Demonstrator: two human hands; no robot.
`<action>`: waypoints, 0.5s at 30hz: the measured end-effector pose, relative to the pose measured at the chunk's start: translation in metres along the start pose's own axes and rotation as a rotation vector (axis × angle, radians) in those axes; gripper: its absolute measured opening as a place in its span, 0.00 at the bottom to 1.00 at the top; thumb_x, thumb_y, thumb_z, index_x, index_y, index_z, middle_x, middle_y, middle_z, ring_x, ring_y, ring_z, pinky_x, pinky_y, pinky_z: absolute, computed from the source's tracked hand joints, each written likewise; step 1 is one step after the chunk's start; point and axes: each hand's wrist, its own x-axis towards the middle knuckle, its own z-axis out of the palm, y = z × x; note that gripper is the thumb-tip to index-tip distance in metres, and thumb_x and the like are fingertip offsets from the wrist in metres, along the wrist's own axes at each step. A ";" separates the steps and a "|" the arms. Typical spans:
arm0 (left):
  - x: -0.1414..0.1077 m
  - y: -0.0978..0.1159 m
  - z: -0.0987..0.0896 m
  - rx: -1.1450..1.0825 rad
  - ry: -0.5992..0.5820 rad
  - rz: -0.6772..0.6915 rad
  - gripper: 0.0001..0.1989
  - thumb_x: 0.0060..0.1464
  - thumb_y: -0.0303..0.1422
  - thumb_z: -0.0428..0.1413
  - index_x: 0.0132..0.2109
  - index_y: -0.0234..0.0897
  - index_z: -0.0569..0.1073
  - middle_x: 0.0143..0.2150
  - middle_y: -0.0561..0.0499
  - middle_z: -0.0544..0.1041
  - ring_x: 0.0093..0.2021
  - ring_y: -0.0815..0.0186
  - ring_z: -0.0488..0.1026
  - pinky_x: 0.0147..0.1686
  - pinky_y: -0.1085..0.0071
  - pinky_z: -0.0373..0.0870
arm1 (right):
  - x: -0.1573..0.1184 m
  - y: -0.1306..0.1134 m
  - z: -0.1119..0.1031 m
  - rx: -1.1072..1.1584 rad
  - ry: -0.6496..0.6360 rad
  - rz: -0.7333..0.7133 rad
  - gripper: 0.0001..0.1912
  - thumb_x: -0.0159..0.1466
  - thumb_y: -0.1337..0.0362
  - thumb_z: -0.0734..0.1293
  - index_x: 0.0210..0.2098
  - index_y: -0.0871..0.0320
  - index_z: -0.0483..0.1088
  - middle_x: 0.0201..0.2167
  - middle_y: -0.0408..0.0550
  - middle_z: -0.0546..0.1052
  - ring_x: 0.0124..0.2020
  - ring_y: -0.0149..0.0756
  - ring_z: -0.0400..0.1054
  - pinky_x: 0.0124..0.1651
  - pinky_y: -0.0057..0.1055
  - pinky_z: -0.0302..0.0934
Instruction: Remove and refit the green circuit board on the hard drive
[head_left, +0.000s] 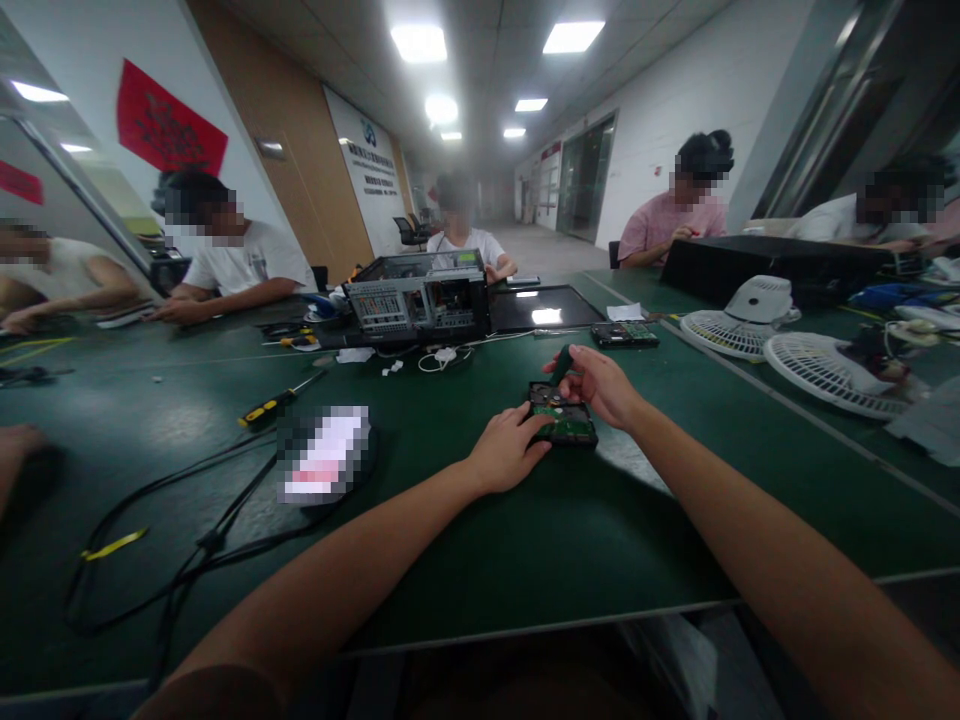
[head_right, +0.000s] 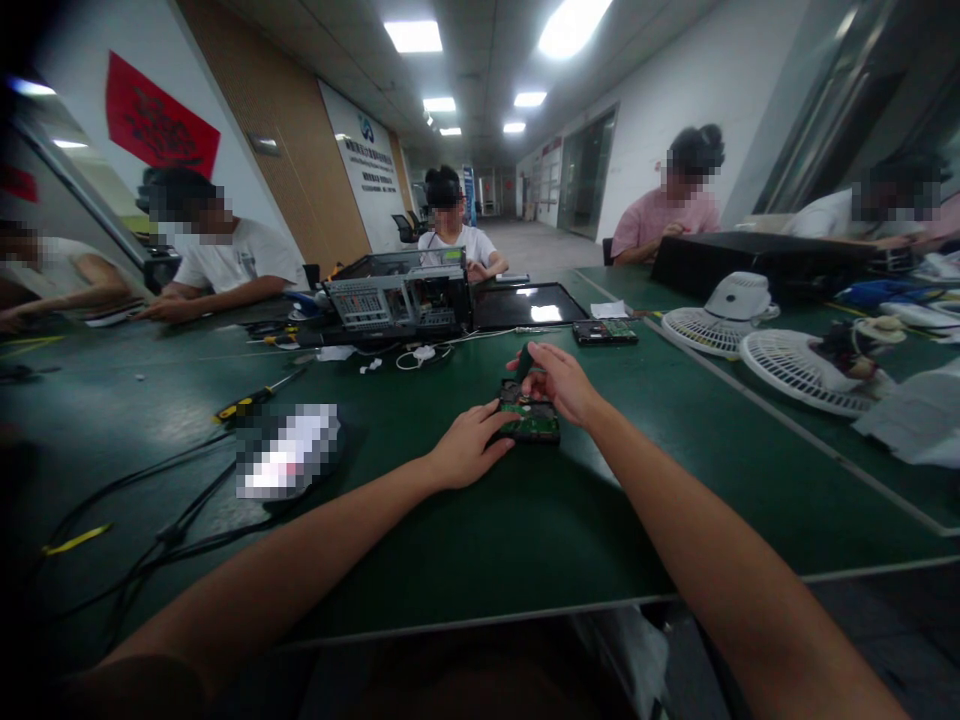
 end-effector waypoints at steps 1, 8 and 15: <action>0.000 0.000 0.000 -0.001 -0.002 0.002 0.23 0.70 0.41 0.52 0.69 0.46 0.66 0.72 0.39 0.63 0.71 0.48 0.62 0.66 0.48 0.63 | 0.001 0.000 0.000 0.016 -0.001 0.011 0.18 0.66 0.47 0.70 0.43 0.56 0.73 0.46 0.53 0.82 0.25 0.30 0.70 0.23 0.27 0.58; 0.000 0.001 -0.001 0.005 -0.007 -0.010 0.23 0.71 0.42 0.52 0.69 0.46 0.66 0.73 0.40 0.62 0.71 0.48 0.62 0.67 0.47 0.63 | 0.003 0.001 0.000 0.061 0.010 0.046 0.18 0.69 0.47 0.66 0.43 0.56 0.72 0.43 0.53 0.82 0.25 0.32 0.70 0.24 0.28 0.61; 0.000 0.001 -0.001 -0.001 -0.001 -0.010 0.23 0.70 0.42 0.52 0.69 0.46 0.67 0.73 0.39 0.62 0.70 0.47 0.63 0.67 0.47 0.63 | 0.001 0.001 0.000 0.024 0.000 0.035 0.19 0.68 0.48 0.68 0.48 0.55 0.74 0.42 0.51 0.80 0.25 0.31 0.69 0.23 0.29 0.60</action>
